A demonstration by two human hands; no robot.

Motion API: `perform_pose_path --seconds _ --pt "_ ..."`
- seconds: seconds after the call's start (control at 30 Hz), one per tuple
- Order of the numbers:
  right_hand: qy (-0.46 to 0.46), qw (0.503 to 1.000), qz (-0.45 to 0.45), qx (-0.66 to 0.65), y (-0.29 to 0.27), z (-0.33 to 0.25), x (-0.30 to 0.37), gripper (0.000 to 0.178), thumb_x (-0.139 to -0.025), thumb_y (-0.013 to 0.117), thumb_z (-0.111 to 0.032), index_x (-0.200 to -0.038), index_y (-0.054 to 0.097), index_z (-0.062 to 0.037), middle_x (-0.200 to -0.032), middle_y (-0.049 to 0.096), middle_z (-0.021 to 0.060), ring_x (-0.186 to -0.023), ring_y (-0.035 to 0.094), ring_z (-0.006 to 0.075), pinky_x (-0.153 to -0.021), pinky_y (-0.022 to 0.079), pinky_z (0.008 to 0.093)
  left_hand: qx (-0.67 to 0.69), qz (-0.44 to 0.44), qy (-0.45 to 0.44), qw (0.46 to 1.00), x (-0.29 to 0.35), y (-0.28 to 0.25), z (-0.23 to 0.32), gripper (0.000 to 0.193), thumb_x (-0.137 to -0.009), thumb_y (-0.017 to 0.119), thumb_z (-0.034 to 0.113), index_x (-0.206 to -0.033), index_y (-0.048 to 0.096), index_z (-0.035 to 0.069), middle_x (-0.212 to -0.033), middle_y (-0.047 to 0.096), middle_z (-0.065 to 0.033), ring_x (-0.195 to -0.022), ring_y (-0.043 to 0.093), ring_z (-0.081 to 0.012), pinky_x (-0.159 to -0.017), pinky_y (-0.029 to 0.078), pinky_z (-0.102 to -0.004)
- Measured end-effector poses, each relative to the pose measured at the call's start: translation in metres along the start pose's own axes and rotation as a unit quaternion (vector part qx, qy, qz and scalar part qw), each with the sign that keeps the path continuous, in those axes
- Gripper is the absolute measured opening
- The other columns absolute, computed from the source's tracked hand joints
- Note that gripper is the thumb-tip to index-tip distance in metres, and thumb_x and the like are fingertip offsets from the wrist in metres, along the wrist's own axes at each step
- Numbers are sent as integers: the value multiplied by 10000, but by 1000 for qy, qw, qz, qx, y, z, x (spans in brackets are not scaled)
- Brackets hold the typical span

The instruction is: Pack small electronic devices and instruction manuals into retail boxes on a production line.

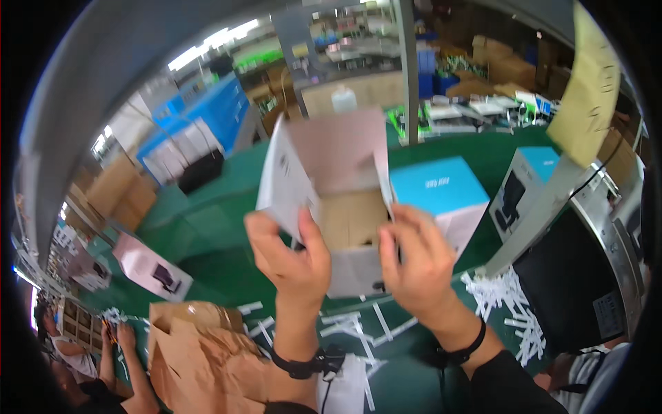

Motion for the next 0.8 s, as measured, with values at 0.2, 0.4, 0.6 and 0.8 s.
perform_pose_path --seconds 0.2,0.4,0.6,0.8 --pt "89 993 17 -79 -6 22 -20 568 -813 726 20 -1331 495 22 -999 681 151 -727 734 207 -511 514 266 47 -165 -83 982 -8 17 5 275 -727 609 -105 -972 547 1 -905 554 -120 -771 549 -268 -682 465 -372" --pt "114 991 -5 -67 -10 41 -18 417 -811 632 40 -1224 619 -9 -940 641 108 -644 622 129 -493 455 222 118 -143 -199 962 0 5 -4 273 -794 624 -56 -1055 557 -11 -886 557 -108 -734 538 -192 -703 471 -304" --pt "135 989 7 -60 -15 32 -23 353 -788 637 52 -1134 680 -7 -914 621 84 -694 617 127 -500 469 237 69 -172 -177 967 10 3 -6 353 -829 527 -46 -1181 543 -32 -964 582 -190 -808 578 -337 -767 483 -399" --pt "108 993 -1 -45 -29 30 -19 405 -770 633 50 -1164 689 -21 -914 623 106 -674 628 187 -524 492 284 -50 -186 -222 956 14 -3 -1 534 -836 529 -8 -1351 407 -76 -1128 520 -311 -1060 517 -513 -952 423 -519"
Point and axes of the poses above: each hand's wrist, its own x-axis away from the middle knuckle, its own y-axis out of the palm, z = x × y, the point moved 5 cm from there along -x, towards the middle knuckle
